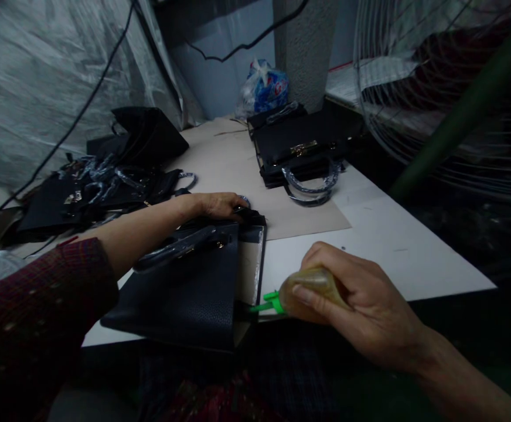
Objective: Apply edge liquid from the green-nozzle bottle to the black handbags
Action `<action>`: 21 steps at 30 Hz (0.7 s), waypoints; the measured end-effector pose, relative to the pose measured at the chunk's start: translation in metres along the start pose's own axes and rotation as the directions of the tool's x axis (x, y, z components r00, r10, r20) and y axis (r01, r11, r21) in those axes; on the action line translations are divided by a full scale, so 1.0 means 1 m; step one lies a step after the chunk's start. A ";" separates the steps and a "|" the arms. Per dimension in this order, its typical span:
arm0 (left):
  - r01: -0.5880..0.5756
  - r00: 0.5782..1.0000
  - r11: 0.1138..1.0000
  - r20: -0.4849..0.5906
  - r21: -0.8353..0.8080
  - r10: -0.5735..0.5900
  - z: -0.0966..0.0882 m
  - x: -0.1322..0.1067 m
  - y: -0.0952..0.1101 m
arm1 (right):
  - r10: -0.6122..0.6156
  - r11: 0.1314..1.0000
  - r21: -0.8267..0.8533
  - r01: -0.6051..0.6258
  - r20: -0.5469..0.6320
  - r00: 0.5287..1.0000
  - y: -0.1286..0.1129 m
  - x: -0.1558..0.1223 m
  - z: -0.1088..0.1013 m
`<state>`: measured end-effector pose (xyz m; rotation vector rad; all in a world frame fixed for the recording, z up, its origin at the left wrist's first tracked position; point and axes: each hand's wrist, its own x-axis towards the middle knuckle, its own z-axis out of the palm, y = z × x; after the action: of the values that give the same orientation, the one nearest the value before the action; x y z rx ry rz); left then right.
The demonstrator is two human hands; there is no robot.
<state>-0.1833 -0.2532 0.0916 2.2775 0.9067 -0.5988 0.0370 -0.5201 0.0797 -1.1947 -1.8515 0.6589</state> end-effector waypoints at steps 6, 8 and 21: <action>0.000 1.000 1.000 0.012 -0.010 0.000 -0.001 -0.003 0.003 | 0.093 0.996 -0.004 -0.093 0.059 0.994 0.000 -0.005 0.003; 0.005 1.000 1.000 0.016 -0.020 -0.005 -0.002 -0.005 0.005 | 0.126 0.992 -0.008 -0.125 0.038 0.991 -0.001 -0.003 0.003; 0.012 1.000 1.000 0.019 0.006 -0.012 -0.002 -0.009 0.007 | 0.055 0.998 -0.012 -0.055 0.066 0.996 -0.001 0.004 0.002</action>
<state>-0.1840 -0.2595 0.1010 2.2696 0.9112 -0.6281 0.0342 -0.5169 0.0807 -1.2479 -1.8851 0.7284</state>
